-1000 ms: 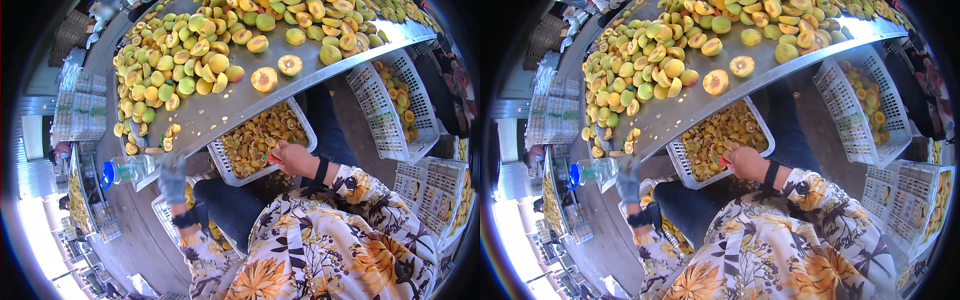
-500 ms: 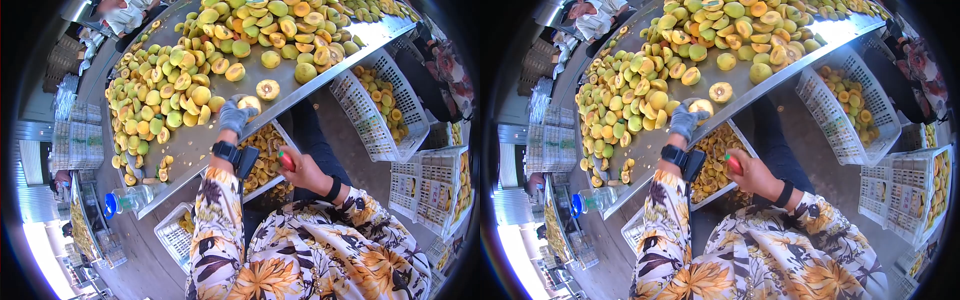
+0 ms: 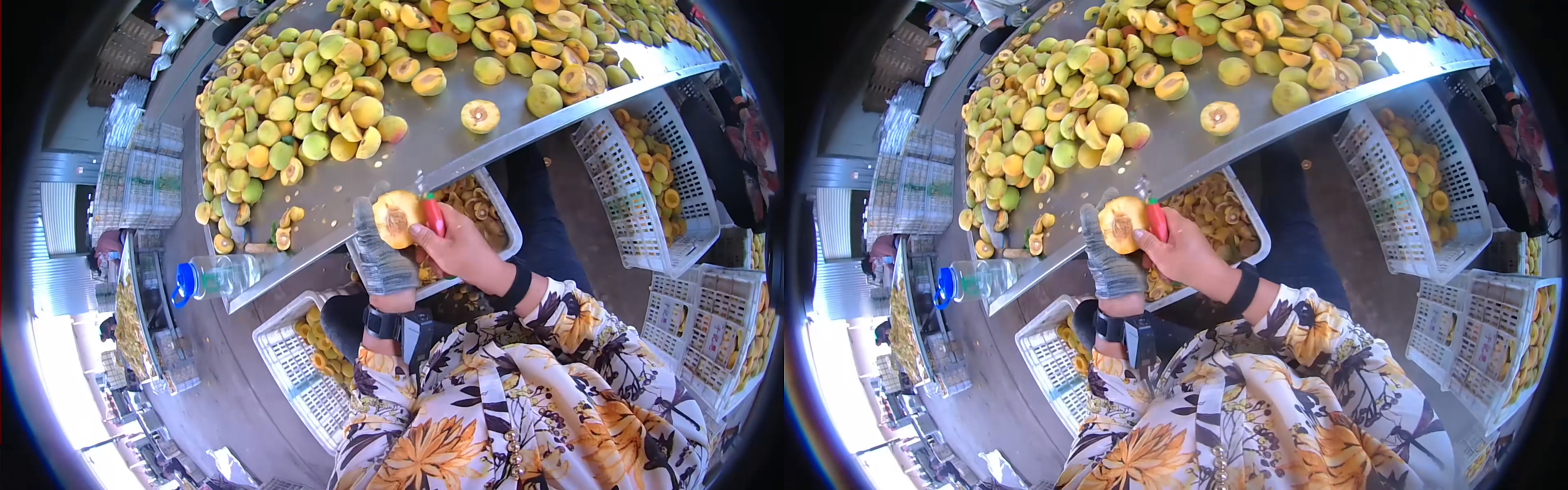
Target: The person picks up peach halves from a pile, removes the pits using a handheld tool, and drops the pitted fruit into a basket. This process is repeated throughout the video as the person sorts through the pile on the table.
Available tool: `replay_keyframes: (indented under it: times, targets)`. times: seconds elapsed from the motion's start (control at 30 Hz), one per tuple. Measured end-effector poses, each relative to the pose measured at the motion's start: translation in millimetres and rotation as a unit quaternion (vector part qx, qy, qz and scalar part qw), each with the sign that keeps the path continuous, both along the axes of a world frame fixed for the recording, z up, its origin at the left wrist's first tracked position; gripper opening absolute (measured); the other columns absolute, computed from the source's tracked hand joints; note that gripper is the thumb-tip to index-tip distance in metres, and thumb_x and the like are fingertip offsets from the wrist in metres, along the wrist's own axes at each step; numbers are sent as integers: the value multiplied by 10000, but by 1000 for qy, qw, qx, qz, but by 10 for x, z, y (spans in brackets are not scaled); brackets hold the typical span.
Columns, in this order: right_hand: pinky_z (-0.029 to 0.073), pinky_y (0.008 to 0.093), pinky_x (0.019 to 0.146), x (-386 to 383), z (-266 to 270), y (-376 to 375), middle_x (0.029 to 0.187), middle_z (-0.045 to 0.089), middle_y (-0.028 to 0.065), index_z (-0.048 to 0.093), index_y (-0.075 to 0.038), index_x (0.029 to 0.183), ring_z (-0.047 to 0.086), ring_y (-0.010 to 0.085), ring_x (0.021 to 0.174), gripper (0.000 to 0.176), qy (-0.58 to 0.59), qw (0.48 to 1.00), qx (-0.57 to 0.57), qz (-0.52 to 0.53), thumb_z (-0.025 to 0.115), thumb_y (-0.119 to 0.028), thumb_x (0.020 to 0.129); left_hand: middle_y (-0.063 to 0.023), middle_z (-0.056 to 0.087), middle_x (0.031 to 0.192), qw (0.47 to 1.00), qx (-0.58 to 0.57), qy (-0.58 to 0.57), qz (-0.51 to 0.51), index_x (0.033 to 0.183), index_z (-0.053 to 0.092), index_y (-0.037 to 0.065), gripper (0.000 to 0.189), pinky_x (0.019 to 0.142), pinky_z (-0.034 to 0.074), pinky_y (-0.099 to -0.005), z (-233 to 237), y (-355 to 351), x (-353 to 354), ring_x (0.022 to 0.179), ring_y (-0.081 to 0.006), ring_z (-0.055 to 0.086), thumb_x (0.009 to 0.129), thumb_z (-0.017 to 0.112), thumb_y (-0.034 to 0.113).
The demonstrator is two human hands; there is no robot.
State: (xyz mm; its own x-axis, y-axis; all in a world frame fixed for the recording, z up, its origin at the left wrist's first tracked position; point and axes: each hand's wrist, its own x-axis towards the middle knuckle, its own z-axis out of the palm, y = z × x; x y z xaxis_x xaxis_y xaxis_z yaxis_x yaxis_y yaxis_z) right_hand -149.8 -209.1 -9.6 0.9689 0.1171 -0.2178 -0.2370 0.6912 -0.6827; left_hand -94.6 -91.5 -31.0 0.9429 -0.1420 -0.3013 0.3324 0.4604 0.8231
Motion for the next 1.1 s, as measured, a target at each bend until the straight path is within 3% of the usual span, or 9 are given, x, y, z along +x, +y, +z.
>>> replay_keyframes:
  times: [0.03,0.1,0.13,0.3,0.6,0.8,0.93,1.03,1.1]
  targets:
    - [388,238,432,-46,-37,38,645,564,81,463,-12,983,528,140,491,225,-46,982,-179,-28,566,-162,851,-73,582,980,996,-22,41,82,1070,525,58,508,807,466,-314,1,-10,-21,899,-187,565,865,449,517]
    - [425,341,491,-94,-83,70,653,572,161,477,11,937,568,274,540,281,-137,843,-514,-85,617,-195,808,-64,577,1003,997,-43,25,62,1074,526,66,474,817,464,-310,-19,48,12,907,-185,562,877,449,490]
    - [431,399,546,-131,1,59,657,544,221,473,23,937,558,374,601,315,-93,855,-509,-43,640,-187,773,-67,574,1015,998,-9,-21,60,1087,521,60,473,823,462,-309,17,44,-11,915,-183,559,878,455,479]
    - [425,389,533,-243,-95,83,640,541,217,473,20,948,560,373,588,302,-104,836,-538,-24,636,-168,778,-96,578,1007,968,150,-198,45,1126,516,-31,469,801,460,-283,120,-40,-124,893,-165,558,905,470,380]
    - [434,392,522,-410,-162,128,618,537,218,444,19,912,563,391,584,222,-107,824,-552,-76,576,-64,752,-89,573,1032,965,166,-201,28,1090,538,-12,505,823,456,-292,207,-207,-295,932,-165,548,890,462,445]
    - [436,359,501,-350,-218,2,587,540,194,488,20,838,563,332,529,143,-164,830,-527,79,573,-57,752,-106,616,888,954,63,-7,-294,1016,560,-13,408,744,495,-276,184,168,111,793,-178,608,898,465,366]
    - [427,360,489,-231,-124,-54,581,536,187,504,5,863,553,322,515,166,-134,842,-508,121,594,-77,749,-111,617,900,941,164,-157,-252,1050,541,-17,429,748,498,-280,206,167,46,814,-183,608,884,487,374]
    - [430,370,494,-188,-133,-72,590,540,187,503,8,854,558,326,529,172,-187,831,-506,134,599,-80,741,-104,592,950,990,38,-133,-25,1087,520,-12,427,773,497,-293,121,108,-181,857,-185,590,862,539,349]
    - [433,375,502,-210,-229,-48,597,541,194,501,14,853,554,335,531,178,-203,800,-549,128,599,-78,736,-103,570,1002,997,1,-76,-27,1100,511,-8,415,779,497,-299,65,157,-180,877,-184,585,850,557,320]
